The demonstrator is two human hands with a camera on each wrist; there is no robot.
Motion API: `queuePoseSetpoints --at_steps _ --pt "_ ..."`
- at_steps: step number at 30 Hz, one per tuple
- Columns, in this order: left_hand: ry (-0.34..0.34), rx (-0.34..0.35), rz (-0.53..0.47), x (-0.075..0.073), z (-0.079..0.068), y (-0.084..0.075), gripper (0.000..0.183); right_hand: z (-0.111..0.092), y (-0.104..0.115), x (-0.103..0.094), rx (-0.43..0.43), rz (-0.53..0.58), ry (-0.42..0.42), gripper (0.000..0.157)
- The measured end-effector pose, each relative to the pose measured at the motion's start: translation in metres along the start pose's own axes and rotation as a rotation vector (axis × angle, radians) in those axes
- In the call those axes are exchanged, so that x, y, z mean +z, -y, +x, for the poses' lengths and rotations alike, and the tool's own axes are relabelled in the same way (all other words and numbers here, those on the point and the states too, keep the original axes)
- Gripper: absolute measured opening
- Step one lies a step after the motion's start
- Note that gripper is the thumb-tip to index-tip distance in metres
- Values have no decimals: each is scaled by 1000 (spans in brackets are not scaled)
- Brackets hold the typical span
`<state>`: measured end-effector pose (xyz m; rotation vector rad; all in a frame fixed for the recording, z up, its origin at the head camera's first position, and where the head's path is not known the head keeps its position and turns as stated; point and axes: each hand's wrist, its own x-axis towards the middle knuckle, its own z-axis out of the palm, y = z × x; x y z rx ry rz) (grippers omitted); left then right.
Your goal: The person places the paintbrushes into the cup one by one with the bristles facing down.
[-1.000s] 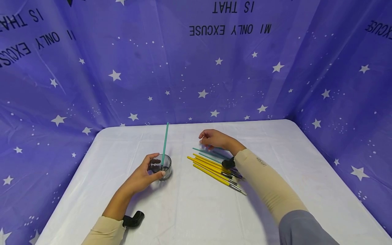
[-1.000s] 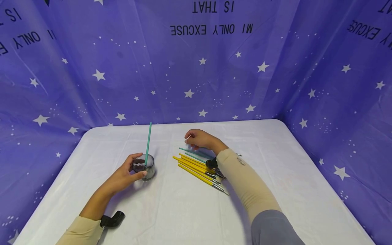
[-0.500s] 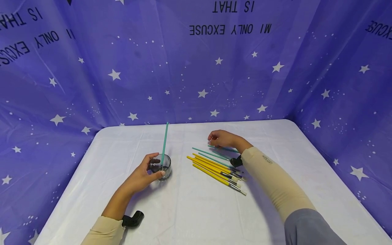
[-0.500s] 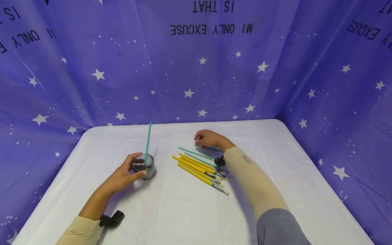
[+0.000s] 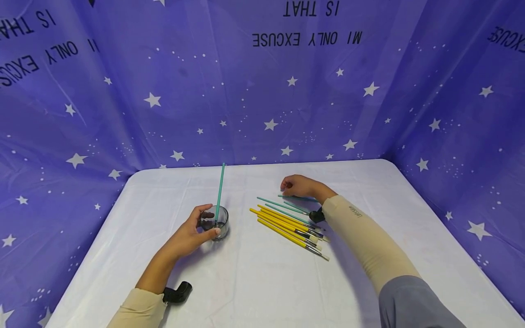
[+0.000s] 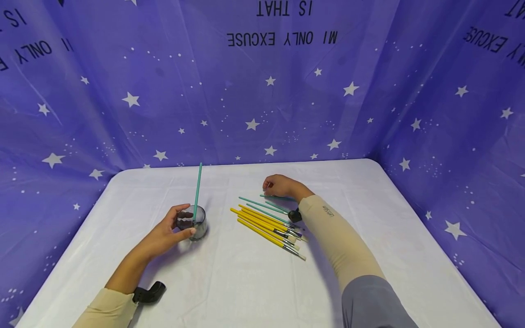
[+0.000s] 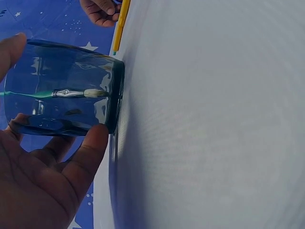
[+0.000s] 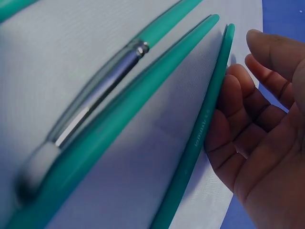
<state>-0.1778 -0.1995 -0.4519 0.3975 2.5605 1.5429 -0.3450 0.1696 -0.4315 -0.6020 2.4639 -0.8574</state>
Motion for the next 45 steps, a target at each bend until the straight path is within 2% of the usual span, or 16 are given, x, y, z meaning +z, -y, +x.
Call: queuePoseSetpoints --at_steps 8,23,30,37,41,45 --pt "-2 0 9 1 0 -2 77 2 0 1 3 -89 10 17" --pt "-4 -8 7 -1 -2 -1 78 7 -2 6 -38 -146 48 13" --pt "-3 -8 8 0 -1 -1 77 6 -2 9 -45 -199 26 8" --pt "5 -1 2 1 -2 0 76 3 1 8 -49 -183 51 8" --pt "-3 -8 12 1 -1 -1 78 2 2 5 -77 -205 37 5" --pt "-5 -15 20 0 -2 -1 79 2 2 4 -47 -168 40 5"
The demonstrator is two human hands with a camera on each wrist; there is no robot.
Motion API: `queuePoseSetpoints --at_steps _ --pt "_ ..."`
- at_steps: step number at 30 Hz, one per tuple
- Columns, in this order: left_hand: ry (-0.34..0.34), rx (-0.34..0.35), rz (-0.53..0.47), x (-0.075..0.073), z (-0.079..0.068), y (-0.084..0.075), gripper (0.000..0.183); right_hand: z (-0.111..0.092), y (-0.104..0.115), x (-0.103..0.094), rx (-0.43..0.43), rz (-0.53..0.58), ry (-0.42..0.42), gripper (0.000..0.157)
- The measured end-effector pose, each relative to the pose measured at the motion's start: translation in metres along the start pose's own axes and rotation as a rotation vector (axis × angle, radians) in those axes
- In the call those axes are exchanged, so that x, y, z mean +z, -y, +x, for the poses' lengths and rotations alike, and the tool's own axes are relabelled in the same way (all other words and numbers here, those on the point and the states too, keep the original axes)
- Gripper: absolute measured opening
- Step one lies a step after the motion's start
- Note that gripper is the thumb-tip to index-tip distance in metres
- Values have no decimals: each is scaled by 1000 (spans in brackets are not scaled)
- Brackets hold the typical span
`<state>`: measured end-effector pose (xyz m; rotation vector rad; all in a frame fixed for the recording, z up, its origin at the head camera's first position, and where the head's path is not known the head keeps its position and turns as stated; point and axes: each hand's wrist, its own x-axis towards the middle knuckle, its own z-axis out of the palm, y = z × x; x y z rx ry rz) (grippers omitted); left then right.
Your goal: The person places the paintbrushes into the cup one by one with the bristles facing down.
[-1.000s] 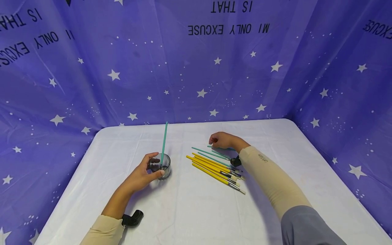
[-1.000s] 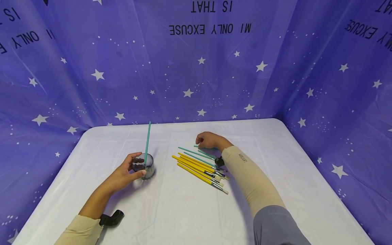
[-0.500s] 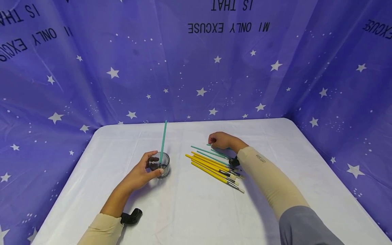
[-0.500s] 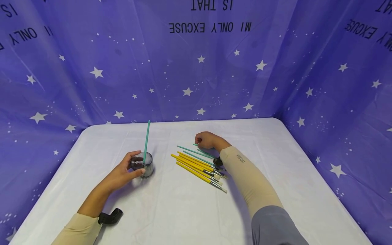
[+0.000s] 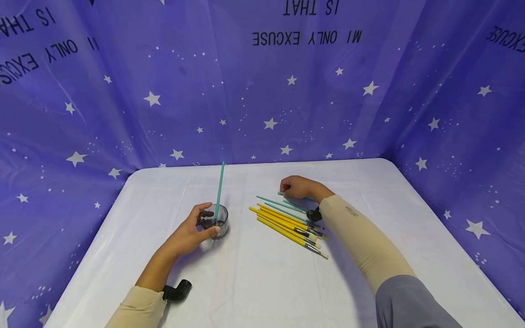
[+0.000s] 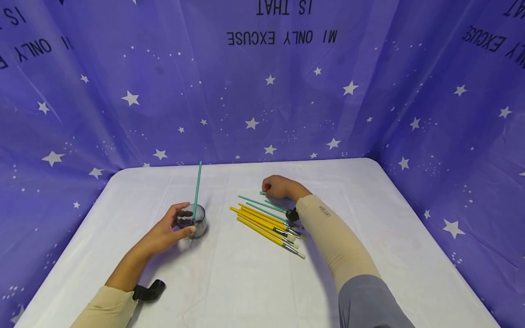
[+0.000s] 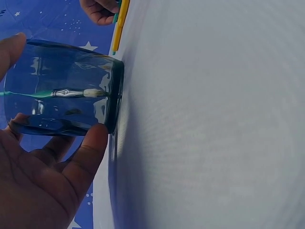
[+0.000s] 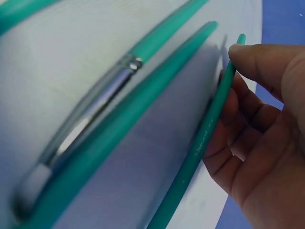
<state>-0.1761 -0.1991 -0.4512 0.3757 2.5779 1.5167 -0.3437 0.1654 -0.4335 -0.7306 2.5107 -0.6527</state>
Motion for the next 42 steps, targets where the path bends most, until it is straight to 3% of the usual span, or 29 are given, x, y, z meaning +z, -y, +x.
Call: queuePoseSetpoints --at_steps 5,11,22,28,34,42 --pt "10 -3 -2 0 -2 0 78 -2 1 -2 10 21 12 6" --pt "3 9 -16 -2 -2 -2 78 -4 5 -9 -44 12 -16 10" --pt "13 17 -20 -1 0 -2 79 -7 17 -23 -53 26 -65 19" --pt "9 16 -24 0 0 -2 79 -12 24 -27 -66 96 -86 23" --pt "12 15 -26 0 0 -3 79 -16 30 -31 -83 127 -146 15" --pt "18 22 -37 0 0 -4 77 -15 33 -31 -121 338 -196 15"
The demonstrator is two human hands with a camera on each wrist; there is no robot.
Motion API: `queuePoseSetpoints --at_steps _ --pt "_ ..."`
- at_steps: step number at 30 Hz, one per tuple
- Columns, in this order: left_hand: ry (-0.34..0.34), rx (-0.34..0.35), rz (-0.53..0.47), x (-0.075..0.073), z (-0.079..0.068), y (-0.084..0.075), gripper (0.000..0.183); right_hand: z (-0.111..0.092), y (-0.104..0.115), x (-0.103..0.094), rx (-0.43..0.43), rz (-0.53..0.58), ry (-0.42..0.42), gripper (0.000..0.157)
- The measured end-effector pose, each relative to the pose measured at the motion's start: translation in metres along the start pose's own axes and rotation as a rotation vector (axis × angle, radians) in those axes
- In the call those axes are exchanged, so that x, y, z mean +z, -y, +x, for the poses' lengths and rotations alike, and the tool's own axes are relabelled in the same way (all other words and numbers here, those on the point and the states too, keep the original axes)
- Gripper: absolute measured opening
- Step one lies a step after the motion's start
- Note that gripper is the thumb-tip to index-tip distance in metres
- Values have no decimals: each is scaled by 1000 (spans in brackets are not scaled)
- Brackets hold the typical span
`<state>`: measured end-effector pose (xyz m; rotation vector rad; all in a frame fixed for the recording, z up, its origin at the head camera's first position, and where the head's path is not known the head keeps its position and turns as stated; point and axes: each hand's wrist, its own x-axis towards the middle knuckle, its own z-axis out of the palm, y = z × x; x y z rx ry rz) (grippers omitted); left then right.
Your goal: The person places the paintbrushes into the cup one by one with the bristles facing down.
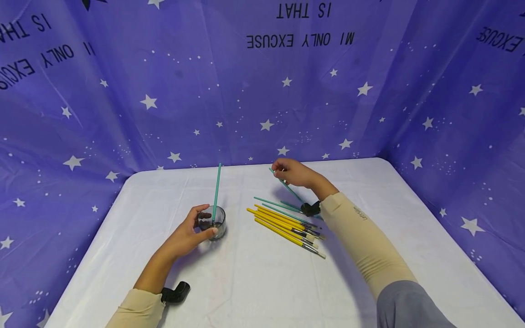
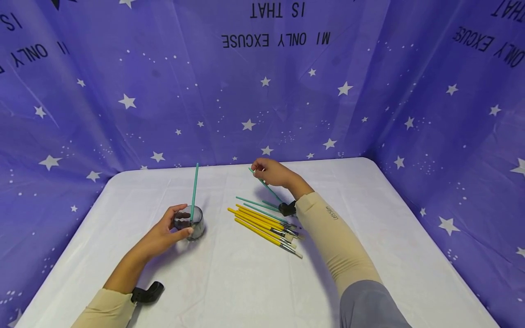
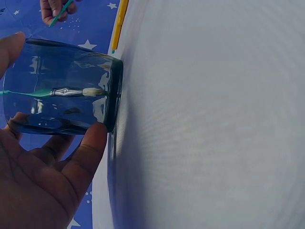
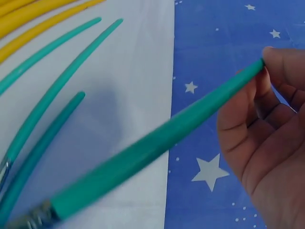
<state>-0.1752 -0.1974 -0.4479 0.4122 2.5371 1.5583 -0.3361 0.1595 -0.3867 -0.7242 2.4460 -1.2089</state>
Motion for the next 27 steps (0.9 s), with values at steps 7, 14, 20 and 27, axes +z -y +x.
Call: queuePoseSetpoints --at_steps 7,14,20,27 --pt "-5 -3 -5 1 0 -1 76 -1 16 5 -29 90 -33 17" --pt "-12 -2 -7 1 -1 -1 77 3 28 10 -67 172 -58 16" --pt "-9 -1 -3 0 -1 0 78 5 34 16 -89 265 -97 16" --pt "-10 -12 2 1 0 1 79 10 36 27 -82 376 -191 18"
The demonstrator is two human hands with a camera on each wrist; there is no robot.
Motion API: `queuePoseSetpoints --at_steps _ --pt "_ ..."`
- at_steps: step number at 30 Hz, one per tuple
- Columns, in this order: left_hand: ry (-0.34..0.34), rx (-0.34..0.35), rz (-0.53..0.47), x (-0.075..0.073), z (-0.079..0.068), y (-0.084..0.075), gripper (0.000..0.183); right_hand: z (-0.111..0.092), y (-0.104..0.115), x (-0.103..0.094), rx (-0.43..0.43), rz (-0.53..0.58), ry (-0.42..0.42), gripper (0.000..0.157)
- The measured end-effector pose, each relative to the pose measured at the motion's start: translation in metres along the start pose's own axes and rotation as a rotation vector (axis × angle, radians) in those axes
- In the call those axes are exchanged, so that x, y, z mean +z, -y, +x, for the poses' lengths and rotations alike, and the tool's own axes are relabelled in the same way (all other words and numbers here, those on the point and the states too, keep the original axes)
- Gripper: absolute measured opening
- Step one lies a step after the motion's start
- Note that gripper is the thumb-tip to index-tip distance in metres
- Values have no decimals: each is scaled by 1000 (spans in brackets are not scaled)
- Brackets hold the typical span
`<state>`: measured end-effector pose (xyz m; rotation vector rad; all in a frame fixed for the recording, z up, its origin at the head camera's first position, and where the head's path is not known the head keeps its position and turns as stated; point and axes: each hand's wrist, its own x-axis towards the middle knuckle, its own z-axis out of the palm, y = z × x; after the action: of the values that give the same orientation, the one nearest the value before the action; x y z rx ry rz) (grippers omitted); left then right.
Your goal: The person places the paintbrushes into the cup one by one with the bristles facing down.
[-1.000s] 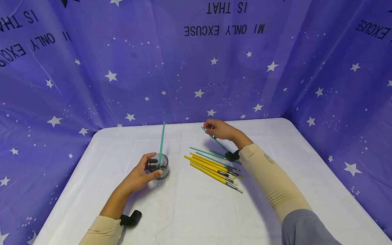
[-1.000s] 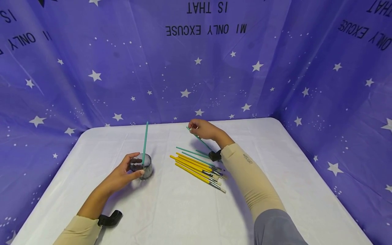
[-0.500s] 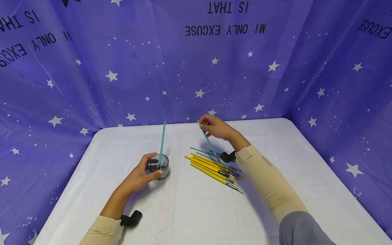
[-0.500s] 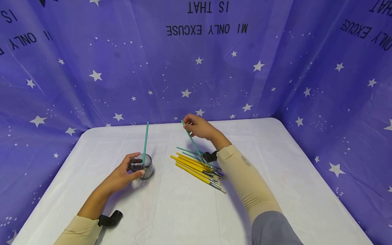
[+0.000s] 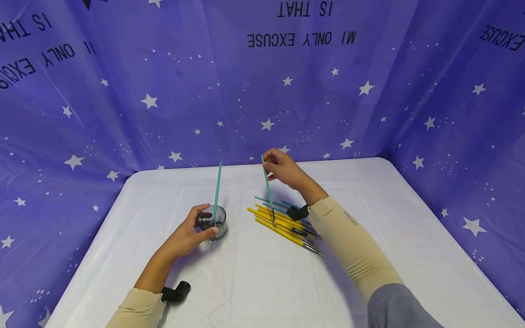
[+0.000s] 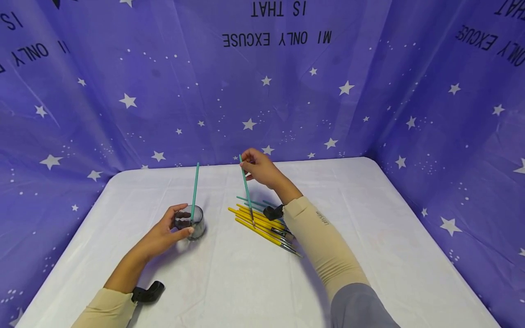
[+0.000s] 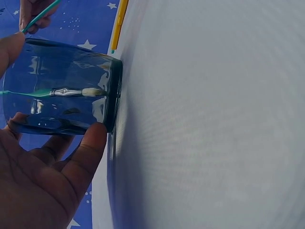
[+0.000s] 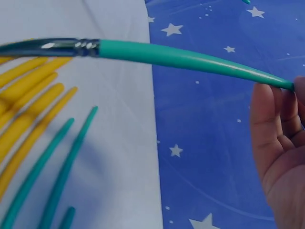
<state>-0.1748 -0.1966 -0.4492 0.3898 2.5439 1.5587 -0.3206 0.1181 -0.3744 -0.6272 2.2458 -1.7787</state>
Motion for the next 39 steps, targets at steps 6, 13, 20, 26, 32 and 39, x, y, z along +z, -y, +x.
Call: queuePoseSetpoints --at_steps 6,13,20,26,32,39 --pt "4 3 14 -1 0 0 78 5 -8 11 24 104 -57 19" --pt "0 5 -9 -1 -2 -4 76 4 -11 20 36 185 -102 14" --pt "2 16 -20 -1 -1 -4 76 7 -8 24 21 250 -166 13" --pt "2 20 -28 -1 -1 -3 76 10 4 28 -46 311 -252 10" --pt "3 12 -27 -1 0 -1 77 8 20 32 -114 383 -310 8" --pt "2 11 -20 -1 0 -2 77 5 35 42 -184 470 -334 9"
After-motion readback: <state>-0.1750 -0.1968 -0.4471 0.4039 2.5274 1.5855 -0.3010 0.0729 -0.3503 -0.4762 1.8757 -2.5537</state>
